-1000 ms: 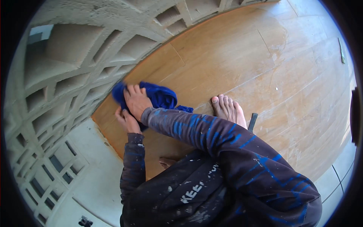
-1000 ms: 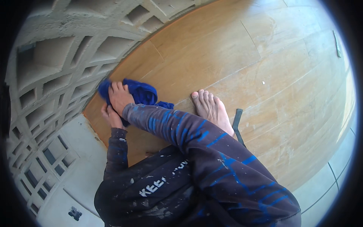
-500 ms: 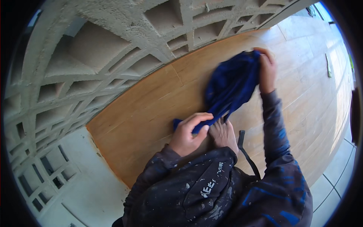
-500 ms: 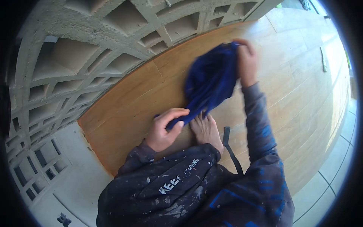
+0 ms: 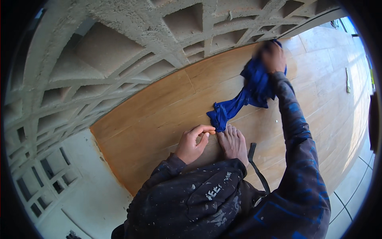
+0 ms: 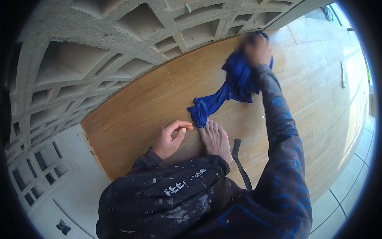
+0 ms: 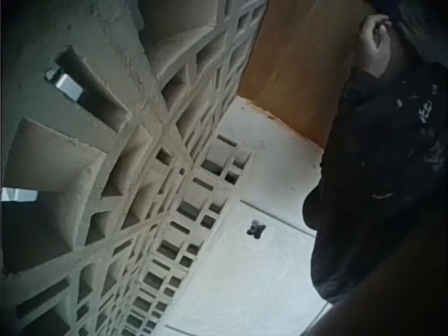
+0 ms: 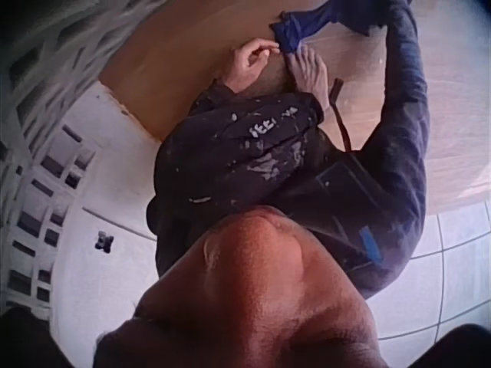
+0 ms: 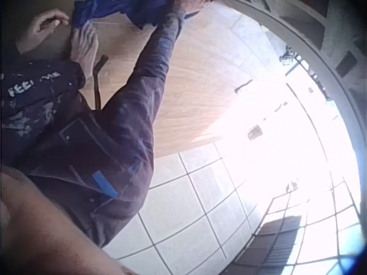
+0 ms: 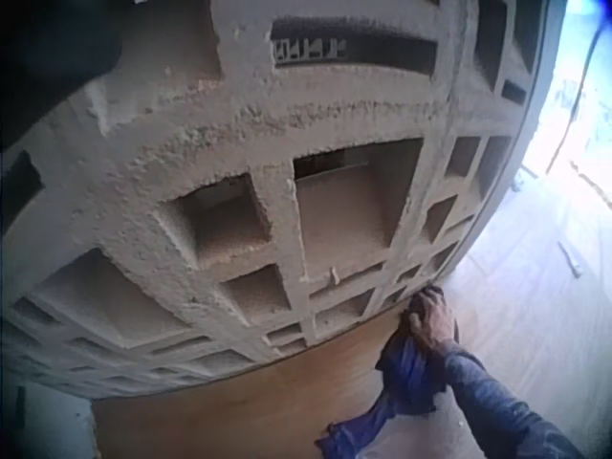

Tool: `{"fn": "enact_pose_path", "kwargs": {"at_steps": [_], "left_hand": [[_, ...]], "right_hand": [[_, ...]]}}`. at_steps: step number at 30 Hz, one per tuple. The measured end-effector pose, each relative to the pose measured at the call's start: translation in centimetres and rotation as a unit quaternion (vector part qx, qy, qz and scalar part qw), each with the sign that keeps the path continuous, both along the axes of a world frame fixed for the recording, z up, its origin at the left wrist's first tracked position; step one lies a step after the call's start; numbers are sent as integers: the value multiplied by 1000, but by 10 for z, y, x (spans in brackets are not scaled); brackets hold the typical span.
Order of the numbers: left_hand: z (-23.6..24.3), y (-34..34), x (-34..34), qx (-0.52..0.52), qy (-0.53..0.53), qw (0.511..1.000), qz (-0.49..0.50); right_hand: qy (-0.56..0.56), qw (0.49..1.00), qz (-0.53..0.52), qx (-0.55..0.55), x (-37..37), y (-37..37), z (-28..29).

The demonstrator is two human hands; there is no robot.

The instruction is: The person applies grout to the edge of a tiled floor using a putty knife and subsequently wipes away the excess grout with a blue cloth.

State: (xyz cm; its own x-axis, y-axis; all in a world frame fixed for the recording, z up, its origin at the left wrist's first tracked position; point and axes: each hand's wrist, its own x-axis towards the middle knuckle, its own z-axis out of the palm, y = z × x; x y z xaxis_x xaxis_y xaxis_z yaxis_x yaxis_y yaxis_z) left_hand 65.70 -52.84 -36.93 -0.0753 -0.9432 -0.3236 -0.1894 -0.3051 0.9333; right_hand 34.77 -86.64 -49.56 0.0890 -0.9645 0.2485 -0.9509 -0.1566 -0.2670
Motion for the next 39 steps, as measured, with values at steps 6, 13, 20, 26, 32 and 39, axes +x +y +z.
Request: {"fn": "enact_pose_path", "kwargs": {"at_steps": [6, 13, 20, 26, 32, 39], "left_hand": [[2, 1, 15, -20, -11, 1000, -15], [15, 21, 59, -25, -85, 991, 99], [34, 25, 95, -119, -203, 955, 182], [54, 34, 90, -182, -237, 934, 198], [52, 9, 43, -274, -270, 922, 36], [29, -8, 9, -252, -206, 946, -6]], "right_hand": [[82, 993, -56, 68, 127, 73, 39], [55, 996, 37, 57, 269, 178, 47], [-19, 905, 383, 184, 369, 261, 50], [-431, 796, 321, 279, 313, 269, 79], [-513, 849, -15, 126, 92, 152, 74], [-110, 971, -169, -126, -129, -57, 16]]}}
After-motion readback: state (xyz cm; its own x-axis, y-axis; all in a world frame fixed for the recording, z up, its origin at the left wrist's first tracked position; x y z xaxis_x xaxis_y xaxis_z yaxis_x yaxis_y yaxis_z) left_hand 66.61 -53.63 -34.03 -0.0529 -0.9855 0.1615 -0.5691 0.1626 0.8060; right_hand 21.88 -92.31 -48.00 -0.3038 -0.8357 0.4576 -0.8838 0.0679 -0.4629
